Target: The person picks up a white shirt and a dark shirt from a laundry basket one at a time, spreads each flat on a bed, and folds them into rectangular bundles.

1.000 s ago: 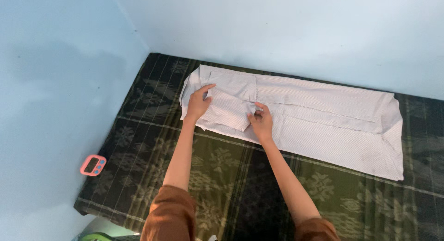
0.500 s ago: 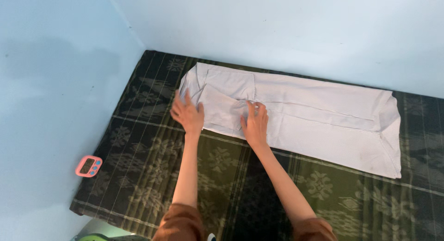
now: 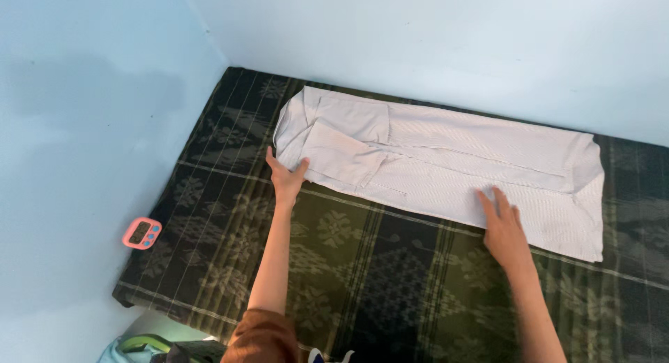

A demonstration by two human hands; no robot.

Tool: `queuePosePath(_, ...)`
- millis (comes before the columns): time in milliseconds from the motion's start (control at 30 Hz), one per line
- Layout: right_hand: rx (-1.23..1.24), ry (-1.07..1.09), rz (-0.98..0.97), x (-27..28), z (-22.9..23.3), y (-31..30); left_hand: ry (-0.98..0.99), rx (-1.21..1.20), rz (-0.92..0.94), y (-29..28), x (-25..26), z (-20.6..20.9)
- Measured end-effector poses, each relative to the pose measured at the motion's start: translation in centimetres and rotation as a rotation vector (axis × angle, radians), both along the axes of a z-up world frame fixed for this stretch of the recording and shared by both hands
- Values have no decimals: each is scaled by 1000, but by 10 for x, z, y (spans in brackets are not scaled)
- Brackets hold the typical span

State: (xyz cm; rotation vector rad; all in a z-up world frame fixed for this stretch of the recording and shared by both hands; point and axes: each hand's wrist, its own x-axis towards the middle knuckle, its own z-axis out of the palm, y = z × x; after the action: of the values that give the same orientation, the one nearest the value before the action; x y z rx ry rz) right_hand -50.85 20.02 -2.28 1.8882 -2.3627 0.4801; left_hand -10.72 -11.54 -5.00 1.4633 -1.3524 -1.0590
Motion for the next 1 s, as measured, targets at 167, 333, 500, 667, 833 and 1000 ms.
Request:
queuePosePath(167, 22, 192, -36, -30, 1, 31, -49, -276, -20, 2, 8, -17)
queuePosePath(333, 42, 181, -8, -9, 5, 65, -283, -449, -55, 34, 56, -9)
queuePosePath(500, 171, 109, 17, 36, 0, 118, -56, 86, -5, 102, 102, 40)
queuePosePath(667, 589, -56, -25, 64, 12, 154, -266, 156, -88, 131, 139, 50)
queuePosePath(833, 556, -244, -74, 29, 39, 157, -1280, -345, 77, 155, 100, 75)
queuePosePath(1000, 259, -144, -225, -10, 41, 138, -733, -499, -646, 152, 12, 79)
